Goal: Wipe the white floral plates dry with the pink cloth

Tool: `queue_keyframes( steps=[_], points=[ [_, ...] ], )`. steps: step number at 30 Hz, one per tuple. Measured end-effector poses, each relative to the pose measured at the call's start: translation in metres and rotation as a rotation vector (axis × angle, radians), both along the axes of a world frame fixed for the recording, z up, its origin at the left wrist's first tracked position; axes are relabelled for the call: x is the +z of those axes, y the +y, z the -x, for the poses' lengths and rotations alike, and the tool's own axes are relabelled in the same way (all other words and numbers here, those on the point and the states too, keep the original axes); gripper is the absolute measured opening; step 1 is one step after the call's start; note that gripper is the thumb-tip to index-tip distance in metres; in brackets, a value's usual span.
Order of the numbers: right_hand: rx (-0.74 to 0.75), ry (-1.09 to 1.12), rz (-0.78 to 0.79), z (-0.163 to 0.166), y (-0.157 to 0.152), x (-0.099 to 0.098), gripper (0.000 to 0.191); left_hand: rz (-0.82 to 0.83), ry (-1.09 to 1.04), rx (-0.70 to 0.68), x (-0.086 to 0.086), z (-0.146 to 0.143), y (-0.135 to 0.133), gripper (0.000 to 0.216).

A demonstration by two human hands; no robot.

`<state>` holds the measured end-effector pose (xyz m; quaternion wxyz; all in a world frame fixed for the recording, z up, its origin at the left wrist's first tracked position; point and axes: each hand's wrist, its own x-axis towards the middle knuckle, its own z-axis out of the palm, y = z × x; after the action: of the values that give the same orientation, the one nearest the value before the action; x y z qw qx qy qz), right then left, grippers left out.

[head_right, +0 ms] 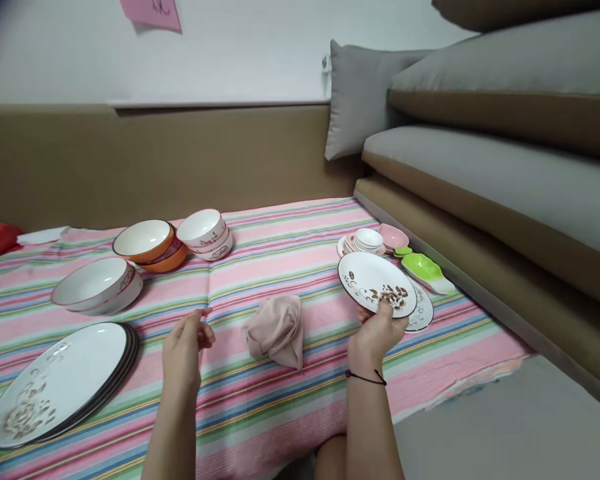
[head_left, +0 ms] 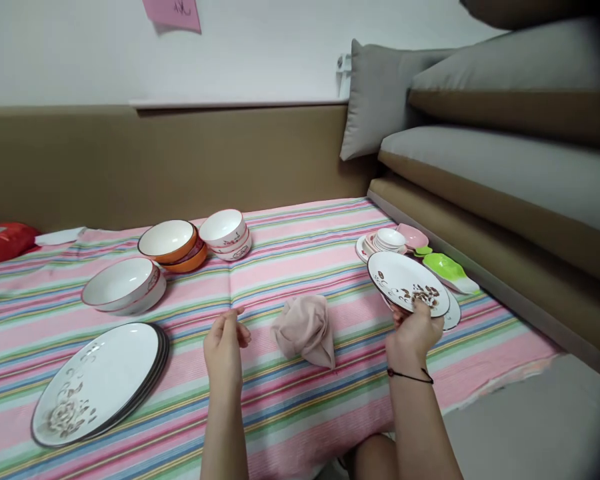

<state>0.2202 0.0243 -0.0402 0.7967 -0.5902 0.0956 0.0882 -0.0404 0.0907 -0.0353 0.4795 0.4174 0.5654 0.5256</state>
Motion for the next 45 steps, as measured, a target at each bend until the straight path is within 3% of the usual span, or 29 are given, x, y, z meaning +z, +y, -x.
queue_keyframes(
  steps=[5,9,12,17,24,45],
  points=[
    [-0.007,-0.002,-0.007,-0.016,-0.016,-0.009,0.033,-0.021,0.238,-0.173,-0.017,-0.007,0.001,0.04],
    [0.026,0.008,0.032,-0.04,-0.041,-0.014,0.027,-0.082,0.667,-0.237,-0.039,-0.011,-0.005,0.034],
    [0.059,-0.018,0.026,-0.059,-0.063,-0.014,0.025,-0.113,0.79,-0.267,-0.048,-0.012,-0.015,0.031],
    [0.202,-0.037,0.012,-0.09,-0.084,-0.013,0.026,-0.207,0.87,-0.339,-0.053,-0.01,-0.027,0.03],
    [0.422,-0.036,0.031,-0.112,-0.082,-0.011,0.025,-0.304,0.931,-0.427,-0.055,-0.003,-0.038,0.03],
    [0.533,-0.051,0.161,-0.126,-0.076,-0.038,0.026,-0.27,0.968,-0.472,-0.056,-0.005,-0.034,0.023]
  ],
)
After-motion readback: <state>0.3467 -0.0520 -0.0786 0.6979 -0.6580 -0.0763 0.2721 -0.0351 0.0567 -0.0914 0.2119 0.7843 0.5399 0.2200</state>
